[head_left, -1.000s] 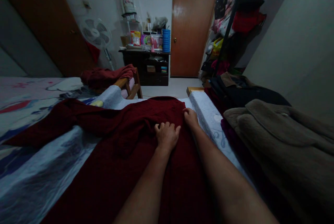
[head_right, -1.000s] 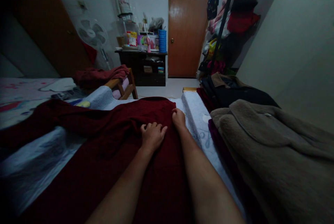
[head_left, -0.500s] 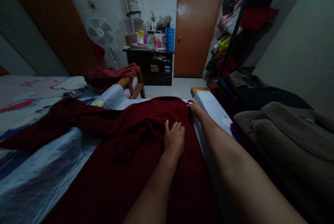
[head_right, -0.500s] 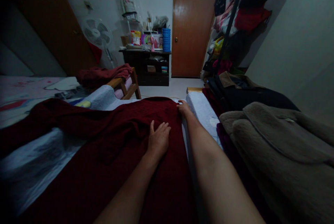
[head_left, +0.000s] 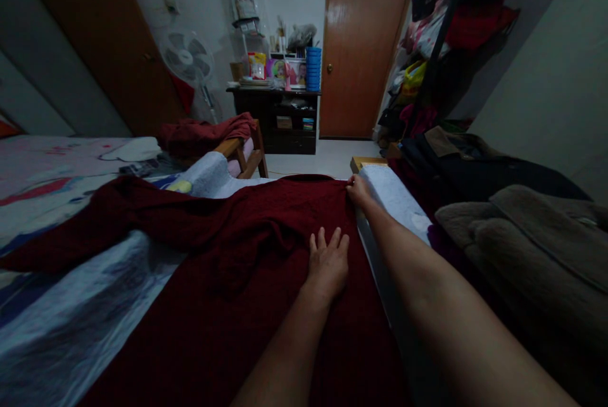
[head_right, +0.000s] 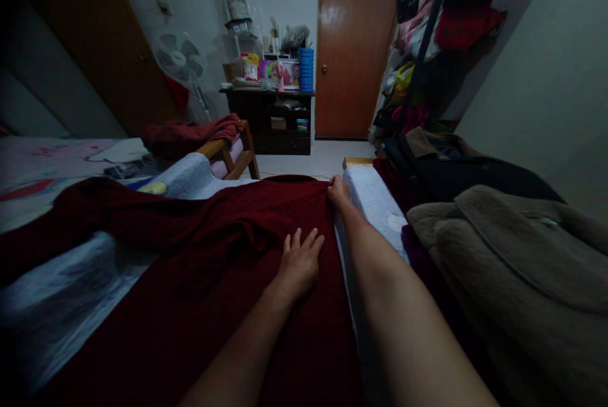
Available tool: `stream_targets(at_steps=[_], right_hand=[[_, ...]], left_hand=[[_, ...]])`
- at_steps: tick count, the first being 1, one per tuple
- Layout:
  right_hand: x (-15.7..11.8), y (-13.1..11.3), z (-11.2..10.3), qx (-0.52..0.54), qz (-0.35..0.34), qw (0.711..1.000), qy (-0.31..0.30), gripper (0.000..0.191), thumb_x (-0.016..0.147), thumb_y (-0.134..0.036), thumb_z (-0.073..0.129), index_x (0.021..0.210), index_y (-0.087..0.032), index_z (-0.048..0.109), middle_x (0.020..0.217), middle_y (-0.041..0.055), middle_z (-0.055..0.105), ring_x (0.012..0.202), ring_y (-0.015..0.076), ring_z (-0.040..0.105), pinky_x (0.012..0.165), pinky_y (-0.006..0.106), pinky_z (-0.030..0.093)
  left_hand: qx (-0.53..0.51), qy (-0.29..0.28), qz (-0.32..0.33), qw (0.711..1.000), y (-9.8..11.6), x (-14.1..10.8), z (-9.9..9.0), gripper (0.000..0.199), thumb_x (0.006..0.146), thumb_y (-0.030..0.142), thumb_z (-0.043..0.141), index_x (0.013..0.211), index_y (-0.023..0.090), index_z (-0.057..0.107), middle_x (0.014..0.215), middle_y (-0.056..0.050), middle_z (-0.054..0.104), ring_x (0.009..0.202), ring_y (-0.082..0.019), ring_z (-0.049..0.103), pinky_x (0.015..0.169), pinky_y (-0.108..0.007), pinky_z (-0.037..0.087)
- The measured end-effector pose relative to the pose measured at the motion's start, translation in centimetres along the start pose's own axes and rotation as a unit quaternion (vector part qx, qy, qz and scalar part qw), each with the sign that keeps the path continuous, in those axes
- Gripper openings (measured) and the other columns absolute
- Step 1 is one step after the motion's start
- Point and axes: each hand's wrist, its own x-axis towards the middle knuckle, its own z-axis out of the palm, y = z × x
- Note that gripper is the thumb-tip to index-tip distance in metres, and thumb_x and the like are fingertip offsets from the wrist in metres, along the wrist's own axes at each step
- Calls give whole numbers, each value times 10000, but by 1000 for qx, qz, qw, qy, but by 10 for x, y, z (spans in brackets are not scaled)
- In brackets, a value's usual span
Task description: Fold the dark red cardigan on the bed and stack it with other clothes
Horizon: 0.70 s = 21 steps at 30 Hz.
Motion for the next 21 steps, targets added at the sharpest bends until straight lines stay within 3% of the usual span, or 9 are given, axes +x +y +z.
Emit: stream_targets(at_steps=[4, 7, 10, 13, 17, 21], right_hand=[[-18, 1, 9, -56, -17, 998, 18, 227, 793, -141, 482, 985, -178, 597, 1021, 119, 634, 989, 242, 582, 855, 343, 427], [-27, -1, 9, -99, -22, 994, 31, 369, 813, -151, 500, 1179, -148, 543, 1143, 152, 613, 1090, 256, 562, 929, 351, 414], [-32, -6, 1, -104, -4, 994, 37, 507, 800, -151, 521, 1298, -78, 458, 1245, 186, 566, 1174, 263, 521, 988, 347, 395], [-45, -13, -7, -110, -7, 993, 33, 492, 832, -142, 457, 1317, -52, 454, 1298, 204, 528, 1213, 274, 494, 1029, 362, 371], [-79, -21, -4, -119, -74, 990, -9, 481, 885, -127, 349, 1353, -127, 461, 1354, 148, 518, 1259, 240, 463, 1063, 340, 343], [-104, -23, 10, -191, -132, 969, -82, 498, 943, -223, 338, 1425, -109, 389, 1506, 147, 376, 1395, 249, 310, 1134, 394, 242]], left_hand=[[4, 0, -8, 1000, 1, -2, 1, 569, 884, 222, 397, 1452, 243, 388, 1567, -45, 304, 1431, -382, 198, 1140, -607, 171], [0, 2, -10, 1000, 2, -1, -1, 570, 874, 221, 414, 1444, 226, 396, 1557, -48, 326, 1425, -375, 220, 1141, -590, 183], [-8, 30, -10, 999, 3, -1, -4, 541, 880, 215, 409, 1420, 184, 422, 1517, -58, 398, 1402, -342, 284, 1133, -533, 237], [-20, 71, -8, 997, 2, 0, -5, 474, 875, 221, 442, 1340, 145, 488, 1438, -94, 495, 1350, -288, 377, 1104, -451, 295], [-16, 120, -26, 992, 2, 1, -10, 310, 847, 276, 533, 1122, 148, 596, 1243, -123, 616, 1242, -267, 474, 1104, -446, 260], [-12, 120, -87, 989, 2, 1, -16, 232, 920, 262, 423, 1012, 170, 615, 1046, -98, 660, 1049, -240, 560, 952, -397, 387]])
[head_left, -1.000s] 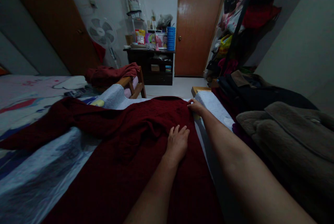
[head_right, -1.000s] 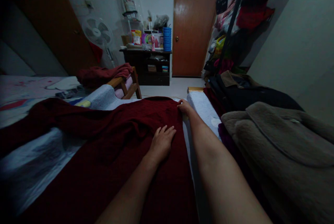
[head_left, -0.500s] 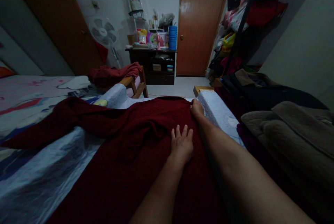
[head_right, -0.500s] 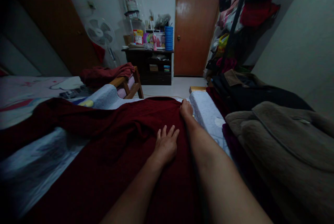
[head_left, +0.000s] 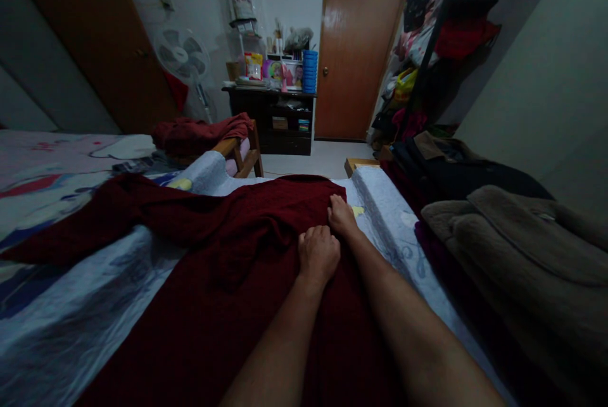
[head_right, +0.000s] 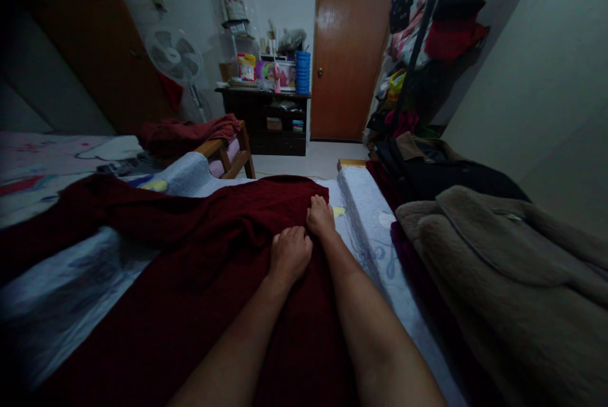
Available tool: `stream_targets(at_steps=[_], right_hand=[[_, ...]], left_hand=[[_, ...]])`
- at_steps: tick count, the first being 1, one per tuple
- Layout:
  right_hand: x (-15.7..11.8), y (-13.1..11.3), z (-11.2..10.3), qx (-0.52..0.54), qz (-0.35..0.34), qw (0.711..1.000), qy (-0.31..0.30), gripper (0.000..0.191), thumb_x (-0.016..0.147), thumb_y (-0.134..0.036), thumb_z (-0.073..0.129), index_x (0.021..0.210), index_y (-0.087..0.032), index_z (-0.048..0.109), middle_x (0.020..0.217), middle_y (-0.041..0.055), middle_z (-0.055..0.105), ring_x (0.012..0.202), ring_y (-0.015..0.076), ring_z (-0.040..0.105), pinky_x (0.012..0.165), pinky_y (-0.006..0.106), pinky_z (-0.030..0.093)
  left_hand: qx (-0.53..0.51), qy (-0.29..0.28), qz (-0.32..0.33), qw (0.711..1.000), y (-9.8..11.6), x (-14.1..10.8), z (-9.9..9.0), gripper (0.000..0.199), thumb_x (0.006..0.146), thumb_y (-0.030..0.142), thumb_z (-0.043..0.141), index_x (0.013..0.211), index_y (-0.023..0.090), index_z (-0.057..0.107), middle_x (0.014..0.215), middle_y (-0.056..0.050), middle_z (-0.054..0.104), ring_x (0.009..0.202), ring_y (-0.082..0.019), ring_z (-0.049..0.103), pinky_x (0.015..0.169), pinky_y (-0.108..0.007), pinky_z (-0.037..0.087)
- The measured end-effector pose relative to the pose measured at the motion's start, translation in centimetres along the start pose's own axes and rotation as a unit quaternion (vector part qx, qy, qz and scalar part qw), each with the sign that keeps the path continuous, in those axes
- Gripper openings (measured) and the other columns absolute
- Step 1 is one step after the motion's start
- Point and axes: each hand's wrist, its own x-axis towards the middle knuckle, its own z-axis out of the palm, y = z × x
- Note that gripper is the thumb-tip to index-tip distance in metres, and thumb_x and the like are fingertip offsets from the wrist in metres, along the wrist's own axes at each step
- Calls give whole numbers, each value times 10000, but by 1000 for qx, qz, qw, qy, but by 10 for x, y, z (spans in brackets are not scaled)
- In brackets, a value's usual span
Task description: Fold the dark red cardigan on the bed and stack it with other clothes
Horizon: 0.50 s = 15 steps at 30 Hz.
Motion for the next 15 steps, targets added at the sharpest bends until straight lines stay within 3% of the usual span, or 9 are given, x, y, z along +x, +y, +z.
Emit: stream_targets(at_steps=[3, 8, 15], right_hand=[[0, -1, 6, -32, 2, 999, -28, 541, 963, -334, 352, 1448, -93, 358, 1558, 153, 275, 1439, 280, 223, 1150, 435, 193], [17, 4, 8, -43, 10, 998, -32, 603, 969, -421, 340, 1460, -71, 320, 1567, 181, 233, 1438, 289, 227, 1144, 431, 190], [35, 9, 7, -30, 12, 999, -23, 638, 970, -505, 312, 1422, -58, 364, 1529, 208, 306, 1420, 273, 264, 1127, 407, 221]], left_hand=[[16, -14, -10, 1000, -1, 0, 0, 240, 934, 224, 389, 1032, 182, 604, 1063, -96, 639, 1037, -240, 547, 874, -372, 416], [33, -17, 3, 999, -2, -2, 3, 213, 885, 231, 496, 1077, 176, 571, 1101, -109, 595, 1065, -268, 514, 888, -405, 416], [34, -27, -5, 999, 0, -3, 1, 225, 868, 273, 545, 1071, 178, 557, 1113, -97, 585, 1070, -274, 504, 896, -408, 419]])
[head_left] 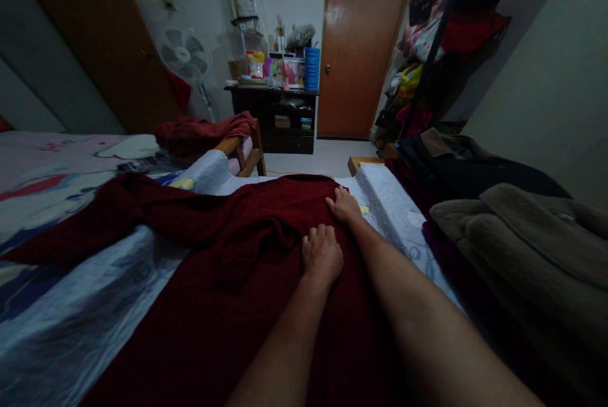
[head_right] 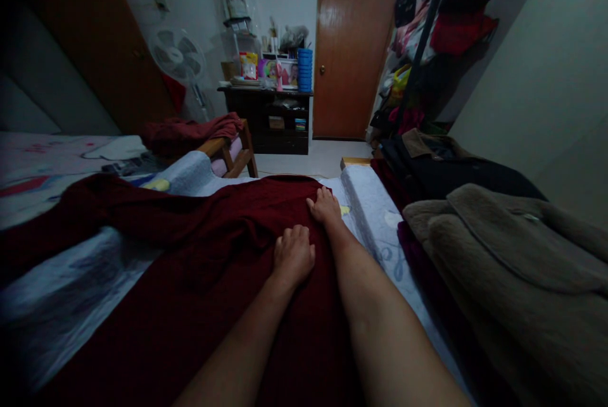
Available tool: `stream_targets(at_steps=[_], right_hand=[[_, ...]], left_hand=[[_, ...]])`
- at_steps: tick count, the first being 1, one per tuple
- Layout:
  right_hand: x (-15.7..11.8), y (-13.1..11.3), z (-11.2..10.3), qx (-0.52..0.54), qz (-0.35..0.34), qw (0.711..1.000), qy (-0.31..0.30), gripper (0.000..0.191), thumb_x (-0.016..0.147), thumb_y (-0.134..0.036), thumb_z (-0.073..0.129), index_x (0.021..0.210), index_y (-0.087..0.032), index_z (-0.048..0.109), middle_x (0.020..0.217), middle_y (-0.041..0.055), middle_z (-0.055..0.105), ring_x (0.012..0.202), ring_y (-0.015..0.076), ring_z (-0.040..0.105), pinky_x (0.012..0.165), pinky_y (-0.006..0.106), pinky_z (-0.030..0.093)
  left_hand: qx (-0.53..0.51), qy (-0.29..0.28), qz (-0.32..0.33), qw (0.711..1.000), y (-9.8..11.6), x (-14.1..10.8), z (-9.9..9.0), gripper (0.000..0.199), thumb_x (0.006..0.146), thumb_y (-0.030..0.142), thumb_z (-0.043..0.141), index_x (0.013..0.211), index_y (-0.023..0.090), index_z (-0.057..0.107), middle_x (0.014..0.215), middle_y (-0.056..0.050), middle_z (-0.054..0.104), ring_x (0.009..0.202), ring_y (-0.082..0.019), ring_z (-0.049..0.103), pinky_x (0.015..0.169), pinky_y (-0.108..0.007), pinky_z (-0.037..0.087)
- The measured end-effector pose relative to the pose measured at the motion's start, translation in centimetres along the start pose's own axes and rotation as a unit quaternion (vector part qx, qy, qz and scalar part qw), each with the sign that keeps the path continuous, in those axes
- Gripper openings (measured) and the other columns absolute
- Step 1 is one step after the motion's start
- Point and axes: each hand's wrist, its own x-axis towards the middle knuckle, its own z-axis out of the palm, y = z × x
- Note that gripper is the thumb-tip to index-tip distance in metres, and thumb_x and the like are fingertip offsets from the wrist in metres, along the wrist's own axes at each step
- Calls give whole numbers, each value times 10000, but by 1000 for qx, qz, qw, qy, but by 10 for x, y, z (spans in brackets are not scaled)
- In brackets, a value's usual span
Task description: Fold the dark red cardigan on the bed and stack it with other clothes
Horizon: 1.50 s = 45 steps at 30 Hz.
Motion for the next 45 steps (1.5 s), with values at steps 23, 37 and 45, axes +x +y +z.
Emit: stream_targets(at_steps=[23, 37, 45], right_hand=[[-87, -8, -23, -6, 38, 993, -113, 636, 953, -368, 349, 1503, -68, 238, 1587, 161, 159, 1460, 278, 171, 1147, 448, 216], [-135, -30, -19, 3, 2, 999, -53, 591, 937, -279, 331, 1484, -58, 300, 1573, 147, 223, 1454, 258, 203, 1162, 400, 199], [-115, -25, -16, -3, 29, 999, -35, 600, 965, -347, 279, 1489, -55, 293, 1576, 144, 211, 1459, 248, 186, 1160, 390, 180]], left_hand=[[-50, 11, -53, 997, 2, 5, -8, 224, 910, 201, 401, 1024, 181, 593, 1058, -97, 681, 1037, -243, 576, 862, -369, 427], [-95, 33, -57, 993, -10, 12, -3, 230, 872, 162, 513, 1094, 188, 570, 1087, -81, 685, 1029, -222, 603, 847, -312, 443], [-64, 21, -30, 997, -13, 9, 0, 217, 936, 213, 425, 1066, 198, 599, 1137, -78, 657, 1028, -221, 573, 855, -328, 450]])
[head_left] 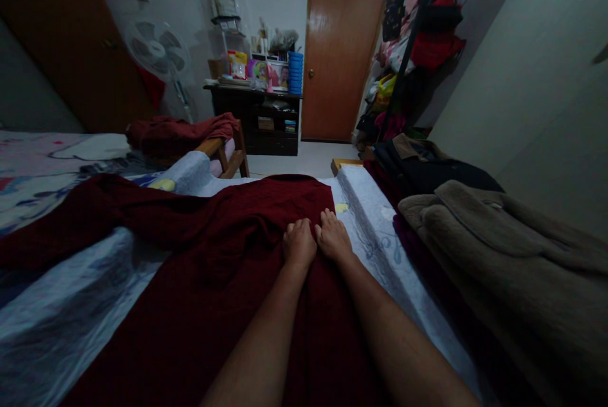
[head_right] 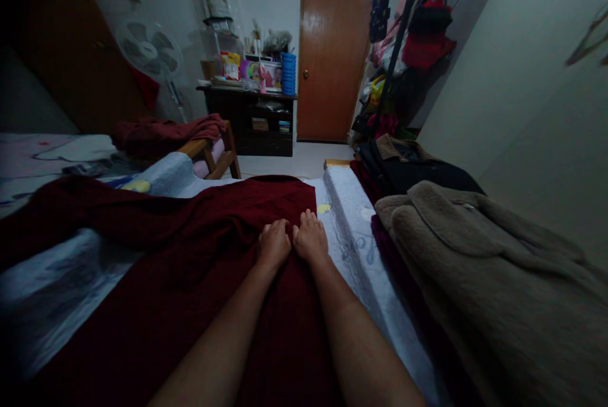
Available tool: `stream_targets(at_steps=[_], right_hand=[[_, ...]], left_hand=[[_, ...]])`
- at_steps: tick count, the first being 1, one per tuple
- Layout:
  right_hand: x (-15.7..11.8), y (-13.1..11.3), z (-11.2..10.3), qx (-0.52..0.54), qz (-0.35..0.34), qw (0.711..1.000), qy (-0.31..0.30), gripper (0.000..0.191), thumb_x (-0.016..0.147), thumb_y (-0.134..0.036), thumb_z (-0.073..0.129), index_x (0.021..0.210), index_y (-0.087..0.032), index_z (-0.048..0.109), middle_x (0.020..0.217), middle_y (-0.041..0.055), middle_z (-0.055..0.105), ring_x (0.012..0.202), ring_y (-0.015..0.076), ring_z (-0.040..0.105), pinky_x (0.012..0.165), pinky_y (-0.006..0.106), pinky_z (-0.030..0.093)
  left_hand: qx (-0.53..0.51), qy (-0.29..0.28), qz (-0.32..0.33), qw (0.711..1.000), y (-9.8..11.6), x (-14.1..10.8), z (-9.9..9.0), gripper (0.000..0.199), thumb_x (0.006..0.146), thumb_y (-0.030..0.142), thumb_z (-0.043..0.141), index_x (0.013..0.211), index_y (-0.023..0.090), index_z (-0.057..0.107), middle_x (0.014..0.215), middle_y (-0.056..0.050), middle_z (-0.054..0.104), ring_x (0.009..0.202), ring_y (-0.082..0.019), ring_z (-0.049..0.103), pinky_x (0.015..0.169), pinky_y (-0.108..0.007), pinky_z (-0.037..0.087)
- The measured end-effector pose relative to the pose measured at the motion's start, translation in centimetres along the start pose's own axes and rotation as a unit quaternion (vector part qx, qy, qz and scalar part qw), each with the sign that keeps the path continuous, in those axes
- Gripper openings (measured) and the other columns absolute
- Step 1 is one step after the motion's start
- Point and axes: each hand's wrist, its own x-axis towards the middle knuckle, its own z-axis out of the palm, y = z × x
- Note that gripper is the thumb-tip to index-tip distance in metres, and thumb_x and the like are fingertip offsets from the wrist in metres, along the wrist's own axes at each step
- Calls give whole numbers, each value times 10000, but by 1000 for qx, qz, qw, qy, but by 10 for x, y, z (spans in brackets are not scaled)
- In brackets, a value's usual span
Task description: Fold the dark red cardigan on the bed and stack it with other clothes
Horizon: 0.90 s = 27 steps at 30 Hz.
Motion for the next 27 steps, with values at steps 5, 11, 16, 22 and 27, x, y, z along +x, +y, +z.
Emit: stream_targets(at_steps=[5, 11, 16, 22, 27], right_hand=[[16, 3, 0, 0, 32, 999, 8, 653, 976, -455, 257, 1500, -66, 264, 1579, 137, 208, 1461, 256, 167, 1162, 426, 149], [36, 11, -2, 3, 69, 997, -18, 691, 971, -537, 216, 1523, -121, 207, 1598, 86, 157, 1466, 257, 132, 1166, 483, 88], [53, 21, -12, 0, 79, 996, -40, 660, 978, -528, 209, 1515, -146, 247, 1600, 73, 171, 1464, 290, 129, 1165, 490, 94], [72, 12, -22, 7, 75, 997, 3, 563, 985, -378, 223, 1490, -140, 293, 1594, 96, 194, 1461, 275, 146, 1159, 474, 143], [79, 6, -2, 4, 11, 1000, 12, 571, 971, -361, 290, 1476, -97, 307, 1579, 122, 232, 1443, 254, 214, 1154, 435, 188]], left_hand=[[14, -16, -6, 1000, 0, 2, 1, 259, 931, 181, 402, 1096, 202, 601, 1146, -70, 654, 1048, -223, 561, 869, -328, 445], [23, -7, 6, 1000, -1, 1, 4, 314, 912, 142, 394, 1131, 209, 607, 1175, -71, 642, 1057, -230, 554, 869, -344, 440], [37, 16, 16, 999, 1, -1, 5, 318, 886, 113, 395, 1093, 199, 620, 1119, -87, 662, 1063, -245, 559, 912, -409, 412], [20, 49, 45, 998, -1, 0, 11, 349, 853, 112, 436, 1144, 180, 615, 1228, -87, 644, 1322, -254, 413, 1131, -489, 191], [33, 32, 37, 998, -2, -2, 13, 361, 867, 132, 424, 1166, 181, 618, 1275, -96, 620, 1318, -276, 427, 1135, -500, 207]])
